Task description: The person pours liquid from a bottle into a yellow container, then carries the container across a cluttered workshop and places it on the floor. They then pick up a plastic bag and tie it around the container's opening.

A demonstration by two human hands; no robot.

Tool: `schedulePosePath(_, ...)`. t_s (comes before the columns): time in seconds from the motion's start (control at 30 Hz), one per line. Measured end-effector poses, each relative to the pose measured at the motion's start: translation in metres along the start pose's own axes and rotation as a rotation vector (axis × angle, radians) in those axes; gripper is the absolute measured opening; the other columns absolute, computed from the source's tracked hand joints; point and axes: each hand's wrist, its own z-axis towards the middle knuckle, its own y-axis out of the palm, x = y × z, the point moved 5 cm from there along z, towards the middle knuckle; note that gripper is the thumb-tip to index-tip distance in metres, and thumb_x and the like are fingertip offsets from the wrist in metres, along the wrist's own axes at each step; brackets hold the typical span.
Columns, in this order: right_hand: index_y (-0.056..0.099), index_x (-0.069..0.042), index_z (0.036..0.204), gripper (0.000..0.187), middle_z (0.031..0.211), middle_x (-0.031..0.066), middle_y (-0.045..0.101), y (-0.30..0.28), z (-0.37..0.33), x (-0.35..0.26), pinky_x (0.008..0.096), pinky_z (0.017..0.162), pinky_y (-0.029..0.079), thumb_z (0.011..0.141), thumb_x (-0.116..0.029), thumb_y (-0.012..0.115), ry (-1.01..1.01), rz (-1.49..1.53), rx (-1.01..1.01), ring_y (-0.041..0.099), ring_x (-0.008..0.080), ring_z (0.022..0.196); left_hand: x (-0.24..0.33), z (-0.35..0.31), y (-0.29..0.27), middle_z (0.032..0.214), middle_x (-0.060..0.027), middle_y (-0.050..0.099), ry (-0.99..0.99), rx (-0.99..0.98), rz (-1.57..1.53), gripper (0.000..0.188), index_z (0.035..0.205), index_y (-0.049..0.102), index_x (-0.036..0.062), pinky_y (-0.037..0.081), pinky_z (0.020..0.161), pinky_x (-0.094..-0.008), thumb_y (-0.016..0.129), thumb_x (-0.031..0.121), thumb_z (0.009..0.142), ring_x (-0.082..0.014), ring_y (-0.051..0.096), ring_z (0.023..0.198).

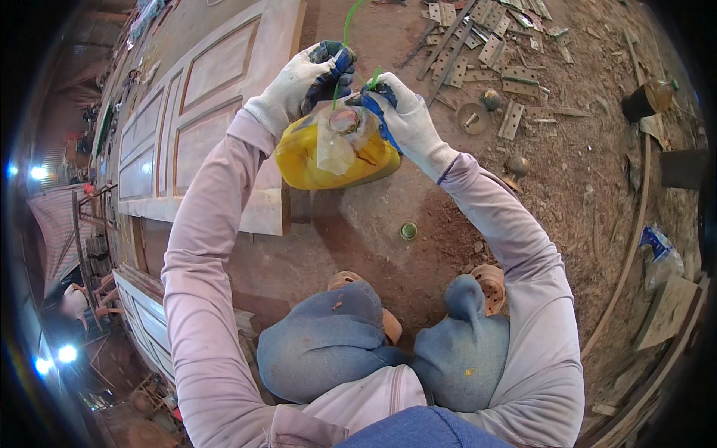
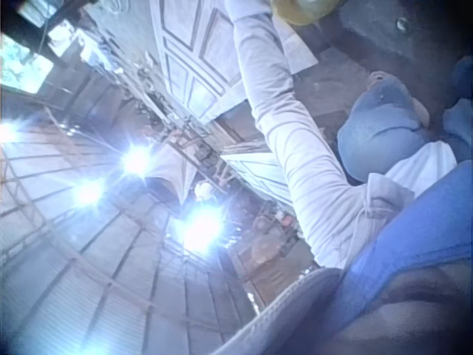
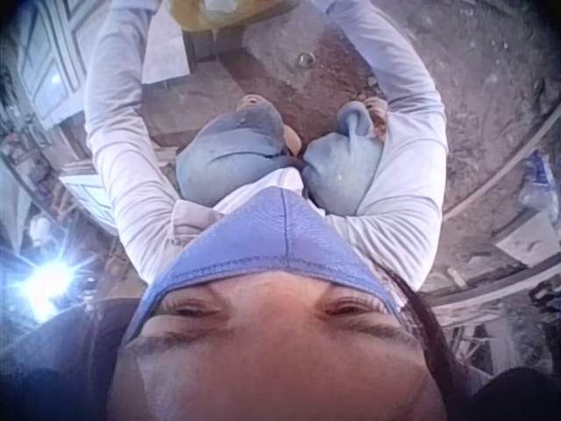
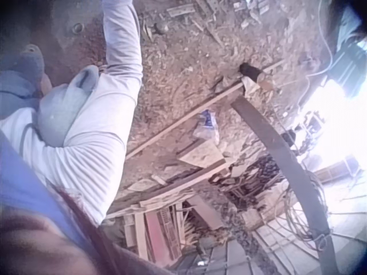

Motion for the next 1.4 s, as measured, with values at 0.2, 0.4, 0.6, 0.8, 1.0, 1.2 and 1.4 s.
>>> schedulePosePath(0.2, 0.059, -0.002, 0.104, 0.01, 0.084, 0.0125, 0.068, 0.001, -0.01, 0.014, 0.0299, 0.073, 0.052, 0.095, -0.006, 0.06, 0.059, 0.005, 0.155, 0.067, 0.0168, 0.078, 0.002, 0.002, 0.011, 0.101, -0.0017, 0.065, 0.051, -0.195, 0.065, 0.021, 0.117, 0.059, 0.0043, 0.053, 0.07, -0.0243, 0.06, 0.014, 0.098, -0.0084, 0.059, 0.077)
schedulePosePath(0.4, 0.064, 0.002, 0.098, 0.014, 0.088, 0.0029, 0.067, -0.013, -0.022, 0.025, 0.0251, 0.073, 0.05, 0.09, -0.008, 0.071, 0.127, 0.19, 0.228, 0.06, 0.0079, 0.082, 0.012, 0.019, 0.029, 0.088, 0.002, 0.064, -0.019, -0.408, 0.461, 0.019, 0.1, 0.065, 0.0046, 0.049, 0.065, -0.0199, 0.069, 0.022, 0.093, -0.0044, 0.056, 0.074)
schedulePosePath(0.6, 0.067, -0.002, 0.096, 0.016, 0.083, -0.002, 0.063, -0.021, -0.021, 0.013, 0.0208, 0.068, 0.048, 0.088, -0.013, 0.075, 0.299, 0.458, 0.158, 0.058, 0.0056, 0.077, 0.017, 0.026, 0.049, 0.083, -0.0005, 0.066, -0.222, -0.496, 0.756, 0.025, 0.102, 0.065, 0.0036, 0.052, 0.062, -0.0222, 0.076, 0.02, 0.087, -0.0072, 0.058, 0.068)
schedulePosePath(0.8, 0.067, -0.003, 0.095, 0.014, 0.084, -0.004, 0.062, -0.025, -0.022, 0.01, 0.0188, 0.065, 0.047, 0.091, -0.016, 0.073, 0.329, 0.61, 0.159, 0.056, 0.0026, 0.075, 0.016, 0.03, 0.049, 0.084, 0.0026, 0.067, -0.302, -0.531, 0.862, 0.026, 0.103, 0.069, 0.0039, 0.051, 0.065, -0.0235, 0.078, 0.018, 0.084, -0.0067, 0.059, 0.072)
schedulePosePath(1.0, 0.065, -0.002, 0.107, 0.02, 0.092, 0.0, 0.065, -0.031, -0.018, 0.003, 0.0207, 0.07, 0.049, 0.093, -0.016, 0.07, 0.277, 0.498, 0.196, 0.059, 0.0054, 0.08, 0.015, 0.031, 0.05, 0.08, 0.0049, 0.066, -0.279, -0.501, 0.921, 0.018, 0.095, 0.071, 0.0035, 0.048, 0.063, -0.0224, 0.077, 0.017, 0.084, -0.0047, 0.057, 0.07)
schedulePosePath(1.2, 0.062, 0.002, 0.111, 0.027, 0.098, 0.0022, 0.066, -0.011, -0.048, 0.005, 0.0227, 0.071, 0.05, 0.092, -0.016, 0.07, 0.296, 0.335, 0.105, 0.06, 0.0066, 0.082, 0.015, 0.025, 0.039, 0.083, 0.0042, 0.068, -0.118, -0.401, 0.843, 0.017, 0.095, 0.071, 0.0026, 0.049, 0.064, -0.0224, 0.074, 0.017, 0.087, -0.0035, 0.056, 0.071)
schedulePosePath(1.4, 0.067, 0.0, 0.095, 0.028, 0.073, -0.0017, 0.061, -0.011, -0.055, 0.034, 0.0214, 0.057, 0.045, 0.087, -0.025, 0.076, 0.642, 0.371, -0.059, 0.057, 0.0086, 0.063, 0.013, 0.023, 0.04, 0.085, 0.0037, 0.067, -0.02, -0.37, 0.713, 0.019, 0.1, 0.07, 0.0022, 0.048, 0.066, -0.0221, 0.073, 0.018, 0.089, -0.0036, 0.056, 0.072)
